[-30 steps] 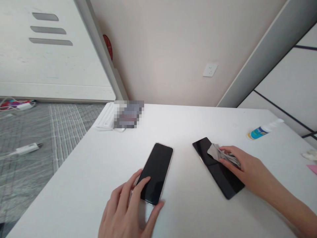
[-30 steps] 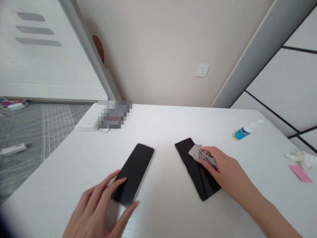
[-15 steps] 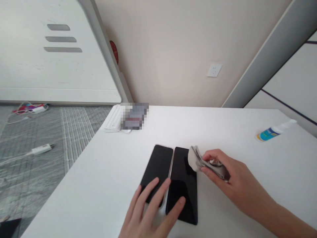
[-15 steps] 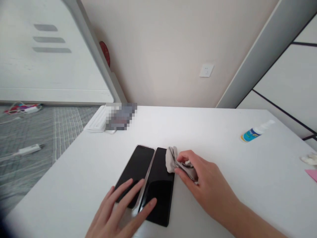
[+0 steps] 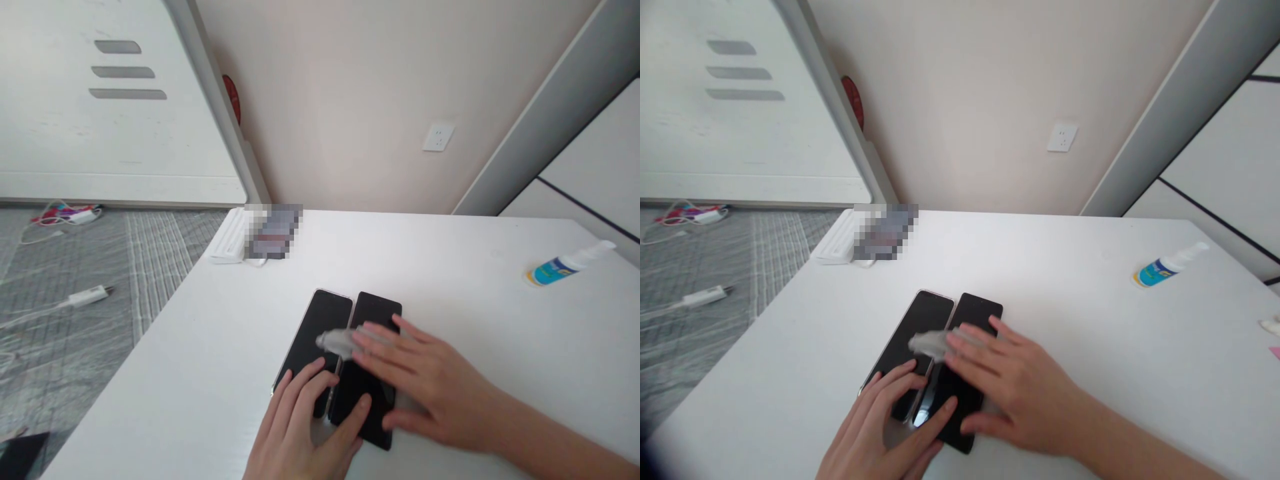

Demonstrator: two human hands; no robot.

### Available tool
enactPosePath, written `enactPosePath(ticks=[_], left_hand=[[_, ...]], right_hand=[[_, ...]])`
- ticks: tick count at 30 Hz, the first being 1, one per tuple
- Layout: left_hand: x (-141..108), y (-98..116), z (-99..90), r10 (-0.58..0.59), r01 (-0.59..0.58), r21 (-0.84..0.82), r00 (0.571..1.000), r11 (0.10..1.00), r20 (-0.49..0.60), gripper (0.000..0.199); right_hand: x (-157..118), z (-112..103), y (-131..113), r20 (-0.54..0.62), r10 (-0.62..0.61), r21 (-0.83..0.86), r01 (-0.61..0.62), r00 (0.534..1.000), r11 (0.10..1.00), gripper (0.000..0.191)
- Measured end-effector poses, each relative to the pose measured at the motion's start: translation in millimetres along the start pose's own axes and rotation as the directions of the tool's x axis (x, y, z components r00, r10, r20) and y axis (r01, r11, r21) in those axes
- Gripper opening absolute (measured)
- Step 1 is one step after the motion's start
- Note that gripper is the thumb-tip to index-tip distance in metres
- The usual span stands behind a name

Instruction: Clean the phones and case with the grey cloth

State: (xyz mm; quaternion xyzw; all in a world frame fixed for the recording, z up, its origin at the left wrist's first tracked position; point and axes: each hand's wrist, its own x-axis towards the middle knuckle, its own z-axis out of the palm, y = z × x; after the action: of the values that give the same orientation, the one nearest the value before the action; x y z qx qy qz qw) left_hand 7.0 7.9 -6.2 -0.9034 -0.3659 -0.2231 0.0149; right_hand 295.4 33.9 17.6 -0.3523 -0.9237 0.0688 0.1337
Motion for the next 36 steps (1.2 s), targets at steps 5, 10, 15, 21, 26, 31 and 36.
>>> enactPosePath(ticks=[5,10,15,21,26,31,36], left_hand=[[3,-3,3.1,0.005,-0.005,0.021,1.000,1.000,0.024,0.046],[1,-4,3.1,0.033,-0.035,0.045,0.999,0.998,0.040,0.057],[0,-5,4.2,0.066,-0.069,0.065,0.997,0.995,0.046,0.061],[1,-6,5.1,0.051,-0.055,0.076,0.997,0.996,0.050,0.067],[-1,-6,4.5,0.037,-0.042,0.063,0.996,0.997,0.086,0.062],[-1,-6,3.6,0.044,-0.050,0.097,0.997,0.994,0.066,0.074],[0,-6,4.3,0.036,-0.040,0.061,0.997,0.997,0.068,0.064]], right_hand=[[-1,2,12,0.000,0.050,0.024,-0.050,0.999,0.998,0.086],[3,1,15,0.053,0.055,0.099,-0.060,0.997,0.993,0.081],[5,1,11,0.042,0.042,0.108,-0.046,0.998,0.993,0.090],[10,0,16,0.005,0.143,0.075,-0.143,0.990,0.987,0.076],[9,1,9,0.062,-0.029,0.137,0.021,0.998,0.990,0.085],[10,0,15,-0.026,0.170,0.089,-0.167,0.985,0.982,0.072],[9,1,9,0.074,-0.050,0.200,0.034,0.996,0.979,0.088]])
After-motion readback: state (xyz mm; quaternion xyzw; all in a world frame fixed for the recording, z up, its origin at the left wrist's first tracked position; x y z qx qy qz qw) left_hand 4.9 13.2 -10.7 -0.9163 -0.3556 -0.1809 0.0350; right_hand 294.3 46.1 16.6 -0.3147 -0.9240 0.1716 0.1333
